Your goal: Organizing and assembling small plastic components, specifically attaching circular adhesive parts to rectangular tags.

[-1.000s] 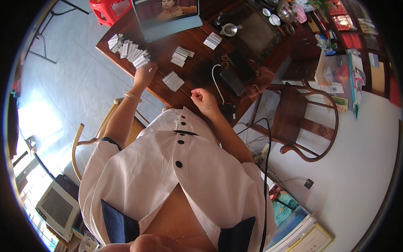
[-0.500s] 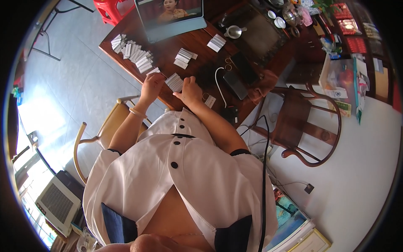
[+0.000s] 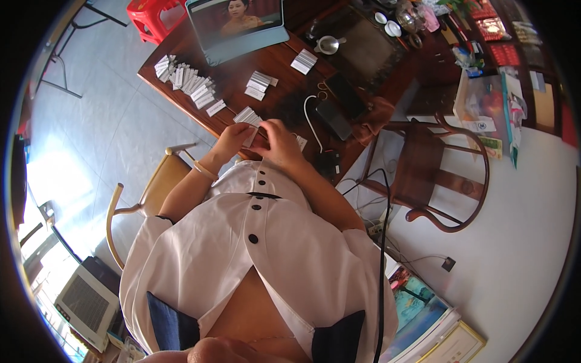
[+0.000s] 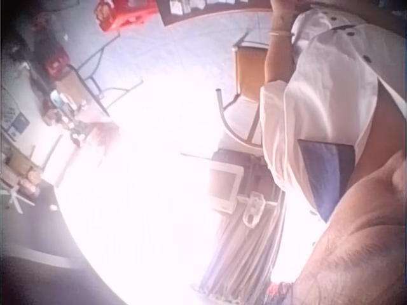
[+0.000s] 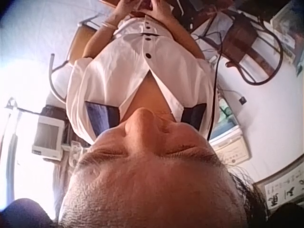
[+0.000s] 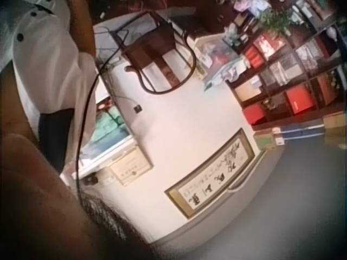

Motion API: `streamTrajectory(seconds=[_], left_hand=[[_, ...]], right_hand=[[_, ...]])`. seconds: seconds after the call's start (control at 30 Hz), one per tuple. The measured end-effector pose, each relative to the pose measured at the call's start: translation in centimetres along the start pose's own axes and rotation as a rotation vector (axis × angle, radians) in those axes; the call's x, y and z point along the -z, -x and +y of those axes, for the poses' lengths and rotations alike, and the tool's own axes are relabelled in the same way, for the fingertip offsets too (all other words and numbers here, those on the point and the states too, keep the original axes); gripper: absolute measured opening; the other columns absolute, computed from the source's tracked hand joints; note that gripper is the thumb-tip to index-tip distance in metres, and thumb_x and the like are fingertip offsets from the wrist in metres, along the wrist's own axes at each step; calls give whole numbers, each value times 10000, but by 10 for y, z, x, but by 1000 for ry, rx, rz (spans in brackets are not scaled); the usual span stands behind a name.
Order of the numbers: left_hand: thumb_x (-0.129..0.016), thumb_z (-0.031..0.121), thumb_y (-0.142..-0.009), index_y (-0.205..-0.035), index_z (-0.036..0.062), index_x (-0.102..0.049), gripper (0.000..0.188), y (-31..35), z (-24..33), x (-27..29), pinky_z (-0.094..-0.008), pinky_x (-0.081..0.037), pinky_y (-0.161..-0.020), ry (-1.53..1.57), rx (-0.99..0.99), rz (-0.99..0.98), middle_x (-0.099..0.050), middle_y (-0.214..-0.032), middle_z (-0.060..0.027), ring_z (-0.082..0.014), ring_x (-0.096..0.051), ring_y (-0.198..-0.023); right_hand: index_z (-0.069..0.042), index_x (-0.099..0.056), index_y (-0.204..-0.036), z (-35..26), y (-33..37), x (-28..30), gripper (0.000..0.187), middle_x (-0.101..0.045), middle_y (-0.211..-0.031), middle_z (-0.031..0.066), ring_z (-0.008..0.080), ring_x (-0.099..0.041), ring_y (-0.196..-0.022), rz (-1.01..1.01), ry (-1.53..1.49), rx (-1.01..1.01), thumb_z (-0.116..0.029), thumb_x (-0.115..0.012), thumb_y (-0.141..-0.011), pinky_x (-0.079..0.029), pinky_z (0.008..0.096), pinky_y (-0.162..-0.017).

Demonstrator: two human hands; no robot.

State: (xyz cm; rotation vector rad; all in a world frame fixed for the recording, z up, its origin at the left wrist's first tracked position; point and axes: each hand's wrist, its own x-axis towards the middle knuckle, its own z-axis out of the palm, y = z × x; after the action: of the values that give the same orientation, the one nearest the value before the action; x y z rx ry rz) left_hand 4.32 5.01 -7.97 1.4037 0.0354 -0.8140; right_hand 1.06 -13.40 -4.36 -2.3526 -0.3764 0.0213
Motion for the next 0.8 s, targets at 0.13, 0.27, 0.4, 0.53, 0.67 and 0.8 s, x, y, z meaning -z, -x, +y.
streamTrajectory(seconds=[0.13, 0.27, 0.4, 0.53, 0.67, 0.8], left_hand=[[-520, 212, -968, -1123, 3, -568, 265, 6, 4, 0, -320, -557, -718, 168, 108, 53, -658, -942, -83, -174, -646, -815], [-510, 205, -969, -1125, 10, -562, 255, 5, 2, 2, -314, -555, -727, 198, 122, 74, -646, -950, -75, -172, -636, -803], [-505, 195, -966, -1135, 16, -556, 252, 4, 0, 1, -314, -556, -729, 229, 142, 64, -633, -982, -73, -165, -624, -829], [-511, 193, -962, -1139, 13, -557, 257, 5, 0, -1, -320, -557, -739, 256, 122, 67, -630, -992, -75, -166, -622, -846], [-513, 193, -961, -1145, 10, -553, 262, 6, 1, -1, -321, -557, -746, 268, 130, 102, -630, -992, -77, -170, -623, -847], [-512, 200, -962, -1154, 20, -548, 265, 9, 5, -4, -325, -556, -749, 285, 124, 88, -632, -991, -78, -174, -626, -839]], right_hand=[[-89, -541, -1157, 38, 32, 34, 547, -544, -1104, 101, 281, -610, -882, 33, 289, -140, -193, -792, -683, -513, 377, -744], [-86, -556, -1134, 62, 56, 46, 529, -538, -1134, 101, 320, -589, -989, -23, 354, -272, -186, -792, -671, -506, 400, -799], [-81, -551, -1161, 61, 61, 45, 599, -534, -1148, 89, 289, -616, -964, -66, 432, -288, -253, -807, -647, -519, 406, -777], [-84, -549, -1145, 56, 59, 38, 647, -533, -1126, 93, 283, -623, -945, -109, 463, -343, -306, -829, -606, -523, 407, -751], [-78, -551, -1076, 50, 59, 34, 601, -536, -1083, 100, 288, -624, -922, -118, 502, -335, -293, -837, -593, -523, 408, -723], [-70, -533, -1006, 50, 63, 32, 544, -542, -1043, 103, 299, -617, -912, -96, 477, -305, -256, -836, -594, -519, 414, -702]])
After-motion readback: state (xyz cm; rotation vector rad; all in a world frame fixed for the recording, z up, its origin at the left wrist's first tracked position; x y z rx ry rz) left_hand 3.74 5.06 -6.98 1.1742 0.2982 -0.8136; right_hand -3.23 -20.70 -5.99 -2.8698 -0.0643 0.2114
